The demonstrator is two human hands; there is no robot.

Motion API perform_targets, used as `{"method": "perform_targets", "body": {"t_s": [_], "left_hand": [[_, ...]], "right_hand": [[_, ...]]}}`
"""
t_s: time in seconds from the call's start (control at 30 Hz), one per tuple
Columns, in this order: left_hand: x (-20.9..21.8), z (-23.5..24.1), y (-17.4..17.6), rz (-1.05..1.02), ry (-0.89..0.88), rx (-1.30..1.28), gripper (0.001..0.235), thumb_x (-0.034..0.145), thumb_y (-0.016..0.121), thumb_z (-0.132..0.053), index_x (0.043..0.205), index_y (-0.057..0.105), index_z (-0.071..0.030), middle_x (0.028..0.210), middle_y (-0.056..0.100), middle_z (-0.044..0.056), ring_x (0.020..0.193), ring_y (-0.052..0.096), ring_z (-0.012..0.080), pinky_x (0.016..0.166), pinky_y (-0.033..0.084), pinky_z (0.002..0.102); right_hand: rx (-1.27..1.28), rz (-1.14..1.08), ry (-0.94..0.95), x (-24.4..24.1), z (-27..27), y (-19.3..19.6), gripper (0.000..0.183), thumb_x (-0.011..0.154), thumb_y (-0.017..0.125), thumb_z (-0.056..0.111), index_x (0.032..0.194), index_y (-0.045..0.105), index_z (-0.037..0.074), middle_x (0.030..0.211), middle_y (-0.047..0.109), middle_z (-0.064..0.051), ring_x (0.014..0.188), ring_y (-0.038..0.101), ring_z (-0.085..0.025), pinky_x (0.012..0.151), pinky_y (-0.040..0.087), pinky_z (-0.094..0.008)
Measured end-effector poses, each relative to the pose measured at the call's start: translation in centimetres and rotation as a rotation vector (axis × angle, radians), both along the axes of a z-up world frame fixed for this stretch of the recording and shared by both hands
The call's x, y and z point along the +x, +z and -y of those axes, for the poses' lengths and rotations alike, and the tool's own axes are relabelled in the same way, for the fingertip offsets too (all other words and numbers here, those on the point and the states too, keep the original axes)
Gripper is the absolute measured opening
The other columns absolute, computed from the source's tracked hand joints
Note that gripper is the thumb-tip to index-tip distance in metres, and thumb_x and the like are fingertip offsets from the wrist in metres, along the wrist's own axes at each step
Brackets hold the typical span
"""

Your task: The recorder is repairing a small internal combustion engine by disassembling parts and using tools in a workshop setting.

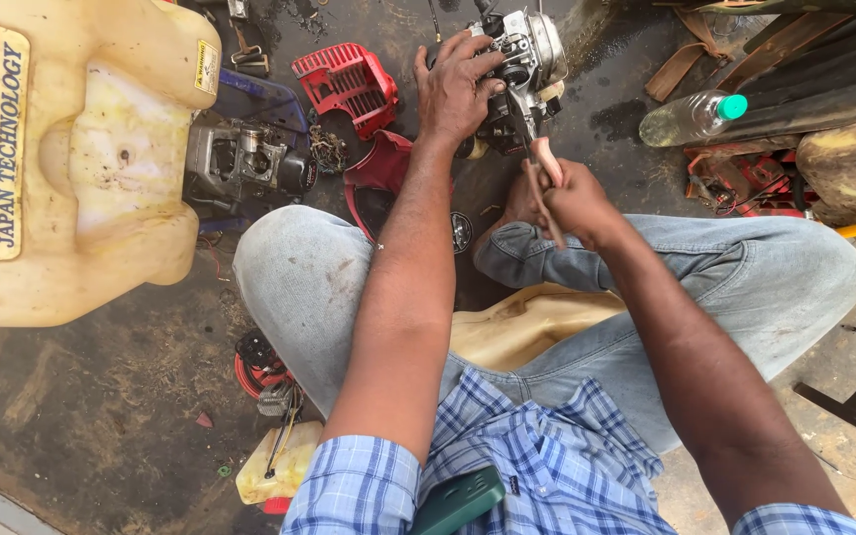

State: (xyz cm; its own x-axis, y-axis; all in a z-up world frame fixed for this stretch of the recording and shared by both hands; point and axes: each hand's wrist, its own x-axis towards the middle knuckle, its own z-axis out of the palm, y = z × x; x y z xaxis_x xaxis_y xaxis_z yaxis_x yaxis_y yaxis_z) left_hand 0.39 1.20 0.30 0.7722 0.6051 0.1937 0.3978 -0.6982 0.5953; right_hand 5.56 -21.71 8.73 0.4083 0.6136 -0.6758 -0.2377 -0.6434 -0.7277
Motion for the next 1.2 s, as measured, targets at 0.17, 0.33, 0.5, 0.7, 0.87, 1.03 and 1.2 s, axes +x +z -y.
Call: {"method": "perform_targets", "body": {"t_s": [0.17,0.33,0.5,0.7,0.87,1.03,1.2], "left_hand": [[-0.3,0.5,0.3,0.007,0.000,0.000,0.034,0.079,0.083,-0.031,0.113,0.078,-0.029,0.133,0.065,-0.007,0.137,0.048,0.0210,0.121,0.015,0.064],[0.3,0.0,0.6,0.065,0.025,-0.014,0.035,0.079,0.085,-0.028,0.114,0.078,-0.026,0.132,0.066,-0.006,0.137,0.050,0.0218,0.120,0.018,0.065],[0.5,-0.7,0.2,0.051,0.022,-0.044,0.032,0.080,0.086,-0.025,0.111,0.078,-0.026,0.131,0.067,-0.006,0.136,0.051,0.0217,0.118,0.019,0.066],[0.0,-0.3,0.7,0.061,0.022,-0.051,0.033,0.080,0.086,-0.027,0.112,0.078,-0.026,0.132,0.066,-0.005,0.136,0.051,0.0220,0.119,0.020,0.065],[0.1,-0.1,1.1,0.036,0.031,-0.064,0.036,0.078,0.086,-0.028,0.113,0.078,-0.026,0.133,0.066,-0.006,0.136,0.051,0.0209,0.122,0.018,0.062],[0.0,-0.1,0.9,0.004,0.020,-0.068,0.036,0.077,0.085,-0.027,0.112,0.078,-0.026,0.133,0.066,-0.007,0.137,0.050,0.0202,0.122,0.016,0.061],[0.0,0.0,1.1,0.008,0.002,-0.069,0.035,0.078,0.085,-0.028,0.113,0.078,-0.027,0.133,0.066,-0.007,0.137,0.050,0.0198,0.123,0.017,0.061]], "right_hand": [[-0.175,0.992,0.449,0.1,1.9,-2.4,0.017,0.087,0.065,0.005,0.104,0.060,0.003,0.082,0.065,-0.018,0.073,0.068,-0.040,0.067,0.050,-0.052],[-0.002,0.061,0.052,-1.4,4.3,-7.2,0.012,0.093,0.055,-0.002,0.104,0.057,0.004,0.084,0.064,-0.011,0.073,0.059,-0.026,0.062,0.049,-0.040],[0.148,-0.211,0.057,-0.8,5.6,-5.5,0.041,0.081,0.052,-0.011,0.119,0.060,0.002,0.102,0.070,-0.012,0.095,0.071,-0.025,0.075,0.056,-0.035],[0.344,-0.573,-0.184,-0.4,2.5,0.5,0.075,0.067,0.047,-0.009,0.141,0.056,0.004,0.129,0.067,-0.018,0.119,0.069,-0.031,0.102,0.057,-0.048],[0.411,-0.675,-0.169,0.5,1.6,-0.5,0.070,0.068,0.050,-0.006,0.138,0.055,0.000,0.132,0.066,-0.022,0.120,0.068,-0.038,0.106,0.054,-0.056],[0.436,-0.664,-0.204,1.5,1.3,-2.1,0.056,0.068,0.048,-0.007,0.121,0.059,0.002,0.128,0.067,-0.025,0.111,0.071,-0.037,0.101,0.057,-0.059],[0.458,-0.714,-0.219,1.8,1.8,-3.4,0.046,0.072,0.048,-0.008,0.114,0.060,0.003,0.118,0.069,-0.024,0.102,0.072,-0.036,0.094,0.060,-0.061]]}}
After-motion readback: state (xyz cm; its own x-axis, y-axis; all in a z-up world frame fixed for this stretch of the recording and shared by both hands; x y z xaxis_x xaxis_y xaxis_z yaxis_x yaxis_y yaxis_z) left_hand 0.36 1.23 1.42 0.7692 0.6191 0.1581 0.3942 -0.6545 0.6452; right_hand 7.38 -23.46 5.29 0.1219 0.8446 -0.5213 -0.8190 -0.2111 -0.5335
